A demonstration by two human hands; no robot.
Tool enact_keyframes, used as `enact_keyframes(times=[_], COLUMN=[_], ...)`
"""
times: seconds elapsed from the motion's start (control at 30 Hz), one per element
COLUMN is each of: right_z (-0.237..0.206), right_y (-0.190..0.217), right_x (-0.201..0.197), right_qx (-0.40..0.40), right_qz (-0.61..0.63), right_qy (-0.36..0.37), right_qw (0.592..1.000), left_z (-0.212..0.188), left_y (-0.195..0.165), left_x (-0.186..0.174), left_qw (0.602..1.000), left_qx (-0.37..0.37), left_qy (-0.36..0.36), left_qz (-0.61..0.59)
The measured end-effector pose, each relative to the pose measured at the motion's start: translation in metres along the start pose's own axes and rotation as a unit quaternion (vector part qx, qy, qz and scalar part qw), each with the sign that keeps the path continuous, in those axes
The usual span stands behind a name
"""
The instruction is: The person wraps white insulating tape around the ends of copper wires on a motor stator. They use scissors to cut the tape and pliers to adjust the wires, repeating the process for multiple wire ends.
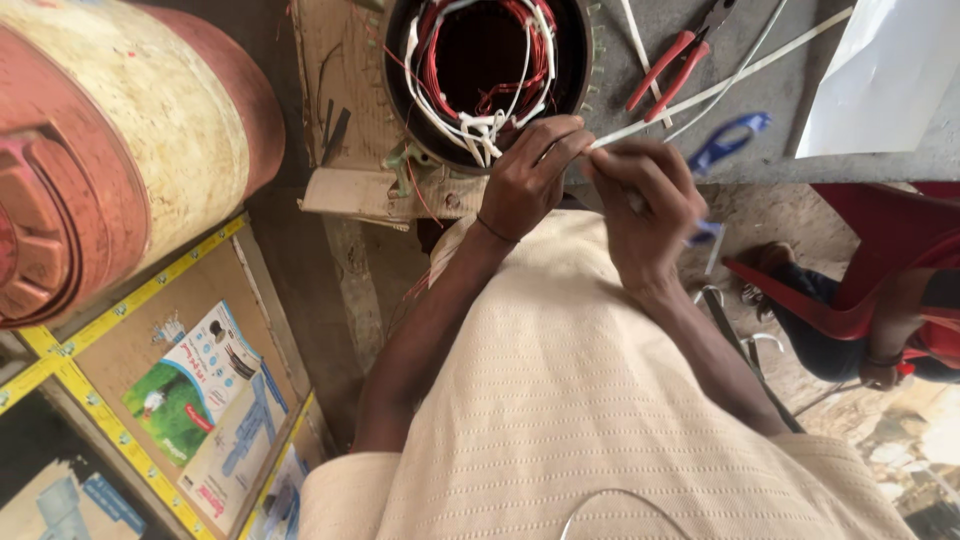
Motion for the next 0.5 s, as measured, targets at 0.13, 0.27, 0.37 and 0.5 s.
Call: enact_keyframes(times=[0.13,0.27,0.37,0.5], right_z=[-0.009,-0.002,0.000,0.003], right_y=[0.020,-0.011,-0.030,-0.029], right_x=[-0.045,-0.031,0.002,0.023], right_qx=[-0.094,0.016,0.019,0.012], right_qz=[0.003,0.028,0.053,0.059], right_qy=[-0.061,-0.004,0.028,0.025], right_qw=[0.994,0.999,0.998,0.998], left_z=[-0.001,-0.002,-0.002,0.001], left_y=[0.003,0.002,-0.002,-0.004], left_x=[-0.001,-0.001,-0.003,-0.005], left_qw=[0.999,0.999,0.999,0.999], left_qx=[-0.015,-0.019,-0.019,-0.022], left_qy=[-0.024,-0.019,-0.017,-0.020], left_qz=[-0.018,-0.032,-0.026,-0.034])
Point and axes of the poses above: each hand's wrist, its own z-axis towards the middle knuckle, its own x-axis out of the palm, y = z × x, the point moved 5 cm from there along z, towards the middle knuckle, and after that the axes turned 7 degrees about y, right-handed, at the moved point
